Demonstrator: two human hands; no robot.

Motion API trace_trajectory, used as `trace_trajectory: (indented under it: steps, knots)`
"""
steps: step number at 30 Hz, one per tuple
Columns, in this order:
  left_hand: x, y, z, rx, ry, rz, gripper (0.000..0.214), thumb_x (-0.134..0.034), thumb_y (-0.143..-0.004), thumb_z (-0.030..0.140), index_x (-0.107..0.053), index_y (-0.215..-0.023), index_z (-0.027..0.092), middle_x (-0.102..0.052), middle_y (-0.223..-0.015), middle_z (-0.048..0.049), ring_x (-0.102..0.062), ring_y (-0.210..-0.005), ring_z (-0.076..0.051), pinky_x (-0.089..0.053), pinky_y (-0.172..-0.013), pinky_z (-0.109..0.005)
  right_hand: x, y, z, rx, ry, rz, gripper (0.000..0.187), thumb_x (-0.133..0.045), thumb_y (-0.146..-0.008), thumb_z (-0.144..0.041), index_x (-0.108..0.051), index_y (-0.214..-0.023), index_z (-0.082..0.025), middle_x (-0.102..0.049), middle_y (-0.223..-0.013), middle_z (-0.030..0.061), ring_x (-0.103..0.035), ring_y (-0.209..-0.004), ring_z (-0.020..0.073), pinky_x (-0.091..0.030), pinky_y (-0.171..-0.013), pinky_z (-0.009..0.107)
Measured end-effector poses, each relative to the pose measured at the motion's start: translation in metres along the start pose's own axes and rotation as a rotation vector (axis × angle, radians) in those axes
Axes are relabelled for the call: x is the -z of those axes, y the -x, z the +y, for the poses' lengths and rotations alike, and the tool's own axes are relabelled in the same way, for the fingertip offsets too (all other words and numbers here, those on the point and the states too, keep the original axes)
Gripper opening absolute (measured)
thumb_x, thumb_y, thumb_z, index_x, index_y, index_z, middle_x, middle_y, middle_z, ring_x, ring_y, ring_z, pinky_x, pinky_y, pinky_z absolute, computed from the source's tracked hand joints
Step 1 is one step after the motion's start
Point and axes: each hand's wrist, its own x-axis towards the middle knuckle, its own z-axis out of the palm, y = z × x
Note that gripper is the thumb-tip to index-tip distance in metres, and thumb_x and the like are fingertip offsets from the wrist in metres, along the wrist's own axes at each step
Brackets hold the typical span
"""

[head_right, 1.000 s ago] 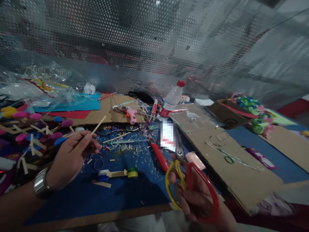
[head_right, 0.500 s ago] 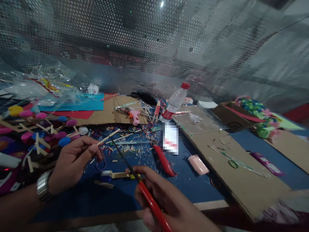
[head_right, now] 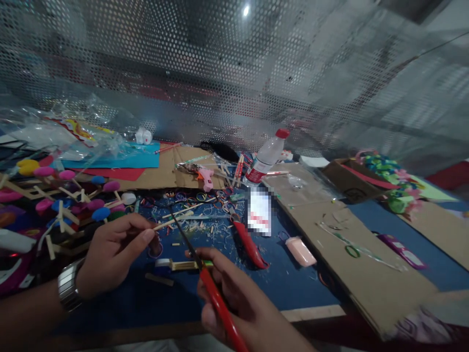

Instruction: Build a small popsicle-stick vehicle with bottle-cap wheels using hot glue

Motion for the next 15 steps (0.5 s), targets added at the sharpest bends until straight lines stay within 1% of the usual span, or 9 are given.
trace_trajectory:
  steps: [3,6,8,10,12,15]
  knots:
    - [0.001,0.004,0.003,-0.065,-0.126,-0.028,0.01,-0.062,-0.092,0.016,-0.068,-0.086,0.02,-0.074,-0.066,0.0016,-0.071,-0.056,-0.011,-0.056,-0.055,-0.017,-0.011,-0.005,0.005,0.081,-0.017,-0.003,0.076,-0.079,-0.077,-0.06,-0.057,-0.143,-0.03,-0.063,-0.095,0.0059,-0.061,-0.084,0.0202,-0.055,-0.077,0.036]
    - [0.001,0.006,0.004,-0.122,-0.187,-0.021,0.009,-0.061,-0.092,0.016,-0.067,-0.087,0.021,-0.074,-0.067,0.0019,-0.071,-0.055,-0.011,-0.056,-0.055,-0.017,-0.024,-0.008,0.011,0.12,-0.039,-0.014,0.074,-0.082,-0.074,-0.059,-0.058,-0.138,-0.03,-0.052,-0.081,-0.0004,-0.049,-0.069,0.0152,-0.05,-0.067,0.031]
    - [0.001,0.006,0.005,-0.162,-0.223,-0.025,0.01,-0.06,-0.092,0.015,-0.067,-0.087,0.02,-0.074,-0.067,0.0016,-0.07,-0.054,-0.011,-0.055,-0.054,-0.017,-0.03,-0.009,0.013,0.119,-0.024,0.01,0.068,-0.078,-0.077,-0.061,-0.059,-0.135,-0.03,-0.048,-0.079,-0.0018,-0.043,-0.067,0.014,-0.047,-0.064,0.029]
    - [0.001,0.005,0.007,-0.205,-0.278,-0.028,0.011,-0.06,-0.09,0.013,-0.069,-0.087,0.02,-0.077,-0.071,-0.0002,-0.071,-0.056,-0.011,-0.057,-0.056,-0.018,-0.033,-0.008,0.013,0.121,0.034,0.046,0.06,-0.072,-0.083,-0.061,-0.059,-0.133,-0.03,-0.047,-0.078,-0.0021,-0.042,-0.066,0.0139,-0.044,-0.061,0.027]
    - [0.001,0.005,0.009,-0.257,-0.334,-0.029,0.012,-0.061,-0.088,0.013,-0.071,-0.085,0.019,-0.08,-0.077,-0.0026,-0.073,-0.06,-0.014,-0.059,-0.06,-0.019,-0.035,-0.006,0.013,0.133,0.123,0.061,0.054,-0.07,-0.086,-0.057,-0.059,-0.132,-0.029,-0.047,-0.074,-0.0031,-0.042,-0.063,0.0139,-0.043,-0.061,0.026]
    - [0.0,0.005,0.012,-0.297,-0.375,-0.053,0.014,-0.063,-0.089,0.015,-0.072,-0.079,0.02,-0.082,-0.081,-0.0047,-0.078,-0.071,-0.018,-0.06,-0.066,-0.021,-0.035,-0.003,0.013,0.165,0.242,0.059,0.05,-0.069,-0.087,-0.054,-0.061,-0.129,-0.028,-0.05,-0.071,-0.0028,-0.045,-0.062,0.0155,-0.045,-0.063,0.028]
